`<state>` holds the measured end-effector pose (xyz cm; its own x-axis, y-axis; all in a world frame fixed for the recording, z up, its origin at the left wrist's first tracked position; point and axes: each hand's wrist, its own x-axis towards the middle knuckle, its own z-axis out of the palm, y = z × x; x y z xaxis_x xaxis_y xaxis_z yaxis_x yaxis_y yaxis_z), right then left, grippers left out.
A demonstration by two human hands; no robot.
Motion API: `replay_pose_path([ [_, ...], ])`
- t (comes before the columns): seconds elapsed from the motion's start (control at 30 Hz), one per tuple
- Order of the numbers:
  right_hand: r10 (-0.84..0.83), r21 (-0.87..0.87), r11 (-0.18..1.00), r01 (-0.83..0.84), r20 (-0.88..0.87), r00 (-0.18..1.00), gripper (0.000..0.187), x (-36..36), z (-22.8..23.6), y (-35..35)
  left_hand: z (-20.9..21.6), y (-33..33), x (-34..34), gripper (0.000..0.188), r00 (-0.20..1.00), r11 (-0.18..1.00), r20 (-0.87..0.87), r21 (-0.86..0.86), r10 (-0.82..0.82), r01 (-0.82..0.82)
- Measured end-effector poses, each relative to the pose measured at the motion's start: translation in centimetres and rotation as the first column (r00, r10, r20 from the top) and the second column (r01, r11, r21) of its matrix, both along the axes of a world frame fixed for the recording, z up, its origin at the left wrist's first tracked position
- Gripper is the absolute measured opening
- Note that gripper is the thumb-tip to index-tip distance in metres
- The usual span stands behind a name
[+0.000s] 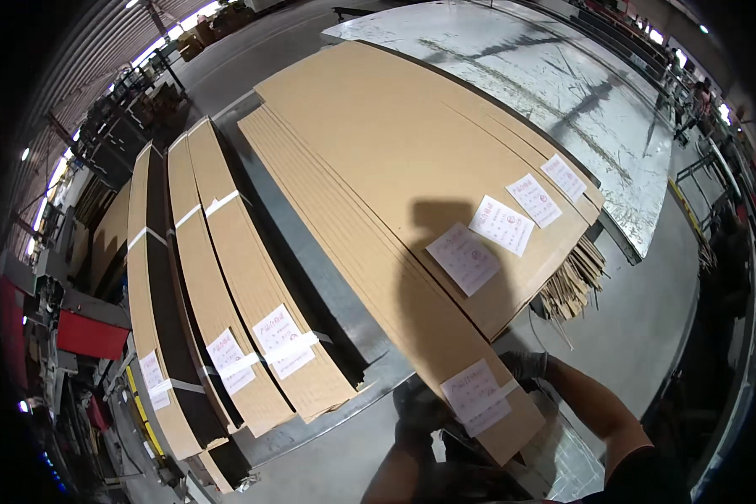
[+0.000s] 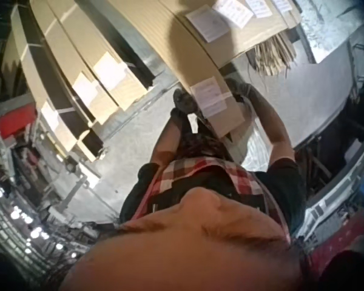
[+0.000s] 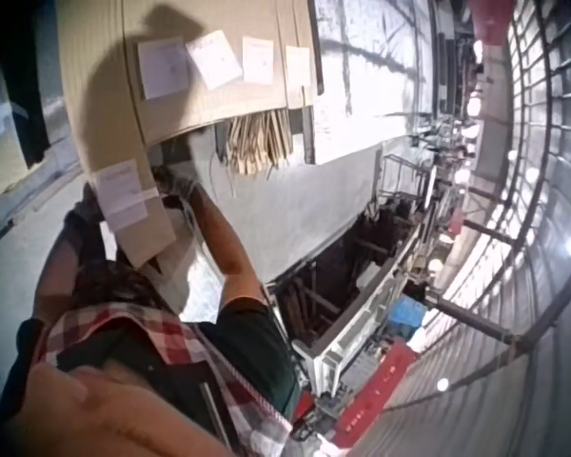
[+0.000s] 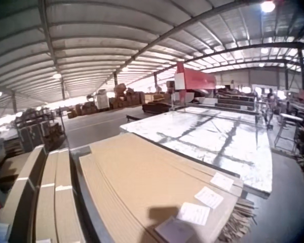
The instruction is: Applying tape to bundles of wooden strips in a manufacturing facility.
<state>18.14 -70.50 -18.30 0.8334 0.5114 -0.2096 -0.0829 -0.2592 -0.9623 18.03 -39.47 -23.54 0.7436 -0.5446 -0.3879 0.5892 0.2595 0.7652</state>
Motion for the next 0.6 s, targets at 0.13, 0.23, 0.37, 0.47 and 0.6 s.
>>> replay_pose_path([
  [0.13, -0.521, -0.398, 0.739, 0.543, 0.174, 0.836, 0.026, 0.0, 13.6, 4.5, -2.4, -0.9, -3.5, 0.060, 0.987, 0.972, -0.106, 0.217, 0.119, -0.094],
  [0.23, -0.209, -0.344, 0.779, 0.524, 0.645, 0.735, 0.033, -1.1, 21.3, 12.7, 1.2, -0.1, -2.5, 0.067, 0.970, 0.987, -0.229, 0.156, 0.077, -0.041],
  [0.37, -0.011, -0.590, 0.573, 0.569, 0.689, 0.725, 0.038, -3.0, 22.0, 15.9, 13.5, 6.0, 2.2, 0.076, 0.900, 0.976, -0.434, -0.173, 0.045, -0.133],
  [0.47, -0.309, -0.382, 0.591, 0.711, 0.706, 0.637, 0.041, -4.0, 22.5, 17.7, 18.5, 4.3, 1.6, 0.050, 0.954, 0.981, 0.301, -0.188, 0.004, 0.055],
  [0.6, -0.199, -0.298, 0.881, 0.368, 0.472, 0.859, 0.048, -0.3, 30.0, 13.7, 24.7, -0.4, 3.6, 0.030, 0.739, 0.745, 0.498, 0.667, -0.453, 0.008],
])
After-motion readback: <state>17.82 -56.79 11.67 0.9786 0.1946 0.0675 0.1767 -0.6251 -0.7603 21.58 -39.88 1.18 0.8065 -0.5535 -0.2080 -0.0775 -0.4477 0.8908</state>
